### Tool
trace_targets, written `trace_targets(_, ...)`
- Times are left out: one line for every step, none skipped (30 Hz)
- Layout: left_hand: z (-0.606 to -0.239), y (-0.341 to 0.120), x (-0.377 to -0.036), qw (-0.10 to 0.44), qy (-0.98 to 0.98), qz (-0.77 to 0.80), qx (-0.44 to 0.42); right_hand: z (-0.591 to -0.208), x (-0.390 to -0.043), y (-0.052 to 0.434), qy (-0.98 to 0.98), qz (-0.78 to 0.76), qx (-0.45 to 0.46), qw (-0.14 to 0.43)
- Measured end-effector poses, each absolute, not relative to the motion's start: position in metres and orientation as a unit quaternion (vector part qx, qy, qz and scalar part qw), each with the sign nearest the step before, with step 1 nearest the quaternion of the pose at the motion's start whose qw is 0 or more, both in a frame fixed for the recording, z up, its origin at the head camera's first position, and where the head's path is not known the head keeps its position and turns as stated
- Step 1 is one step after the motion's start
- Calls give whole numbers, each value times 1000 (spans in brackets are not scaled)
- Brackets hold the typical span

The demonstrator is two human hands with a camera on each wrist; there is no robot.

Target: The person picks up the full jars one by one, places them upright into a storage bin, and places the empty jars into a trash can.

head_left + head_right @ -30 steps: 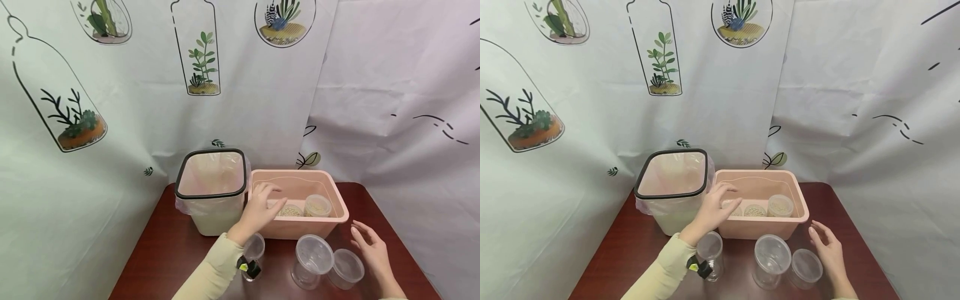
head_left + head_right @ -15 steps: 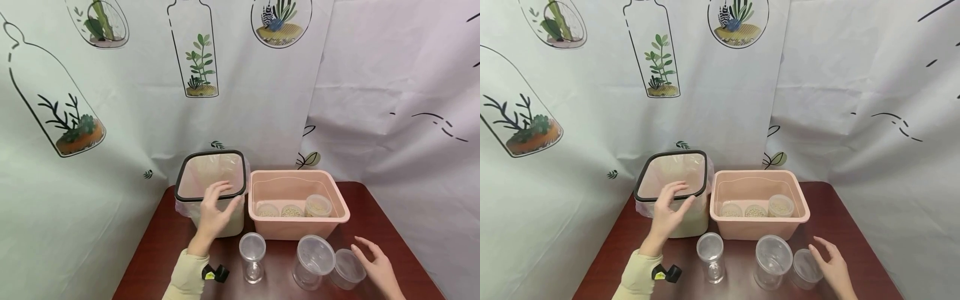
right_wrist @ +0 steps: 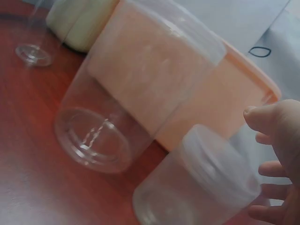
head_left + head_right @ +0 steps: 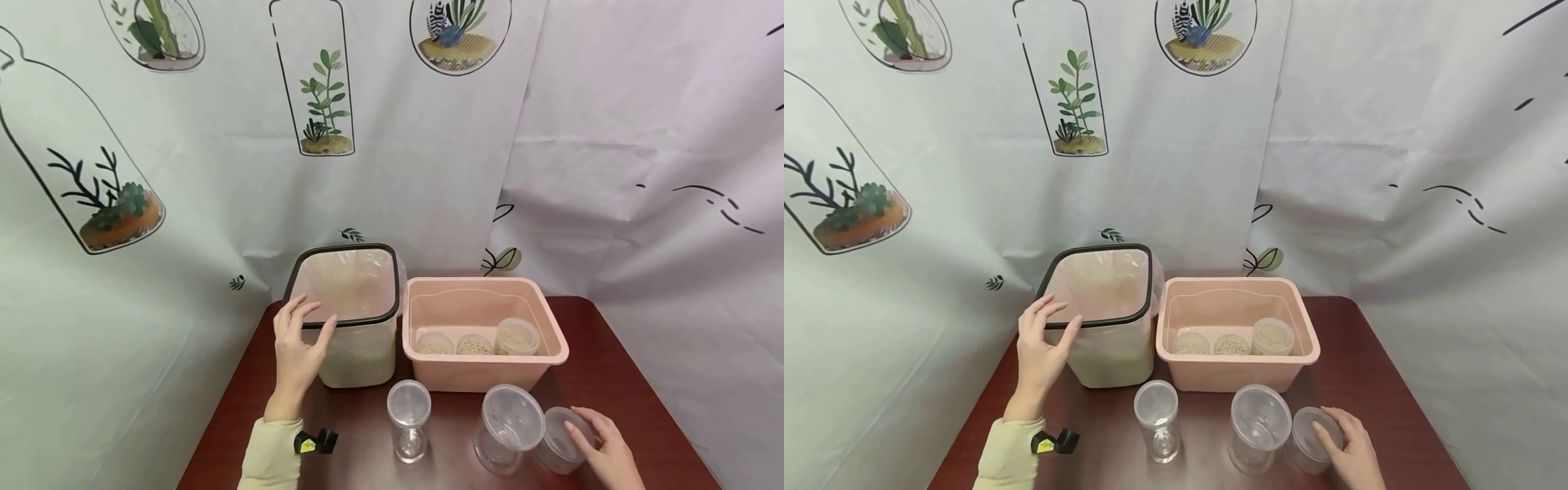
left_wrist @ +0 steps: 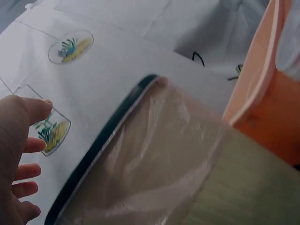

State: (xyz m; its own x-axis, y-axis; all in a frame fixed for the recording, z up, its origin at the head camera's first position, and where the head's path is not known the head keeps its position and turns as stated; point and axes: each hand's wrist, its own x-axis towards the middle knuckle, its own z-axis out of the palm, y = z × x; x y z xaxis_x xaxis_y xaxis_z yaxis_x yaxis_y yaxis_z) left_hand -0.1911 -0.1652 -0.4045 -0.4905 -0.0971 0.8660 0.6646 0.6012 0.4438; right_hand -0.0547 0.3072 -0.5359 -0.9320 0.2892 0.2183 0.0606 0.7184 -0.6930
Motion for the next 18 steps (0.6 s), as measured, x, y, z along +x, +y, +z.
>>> trace_targets(-407,-168,-192,471,-764,-402,-180,-538,-54,307,-917,357,-96,153)
trace_targets(-408,-170,-193,473,-765,-399,-175,-539,-53,306,-920,350,-95,151)
trace_targets(-410,-172,-195,475,-768,-395,-169,-540,-52,305,-922,346,-93,149)
trace_targets(-412,-174,-196,475,-772,-389,-164,-542,-51,304,-923,342,-90,150)
trace_targets(-413,-177,-197,477,-775,-384,-159,-543,-50,303,-925,337,-86,152)
trace_targets(-415,-179,-199,479,-777,-379,-154,-545,-49,301,-926,333,-84,157)
trace_targets(-417,-181,-199,480,-780,-374,-150,-546,-49,300,-926,331,-80,164)
trace_targets(-418,-183,-200,480,-783,-368,-145,-548,-48,300,-926,329,-75,169)
trace_targets(-421,-184,-201,480,-786,-363,-142,-549,-47,299,-927,326,-70,171)
trace_targets(-423,-186,-202,480,-789,-358,-140,-551,-47,299,-927,325,-65,176)
trace_targets(-426,-187,-203,482,-788,-357,-139,-553,-47,300,-928,322,-61,178)
trace_targets(-428,-187,-204,483,-788,-357,-138,-555,-47,300,-928,321,-58,181)
trace_targets(-431,-187,-205,483,-786,-360,-138,-557,-47,301,-928,318,-54,184)
trace_targets(-434,-186,-206,486,-782,-364,-140,-558,-46,301,-929,316,-51,185)
trace_targets(-436,-186,-208,489,-778,-368,-142,-559,-46,301,-929,316,-50,185)
trace_targets(-438,-185,-209,492,-773,-374,-143,-560,-46,301,-929,317,-48,187)
trace_targets(-440,-184,-211,496,-767,-381,-145,-560,-46,301,-928,318,-47,188)
trace_targets(-442,-183,-212,500,-761,-386,-147,-561,-46,301,-928,318,-46,190)
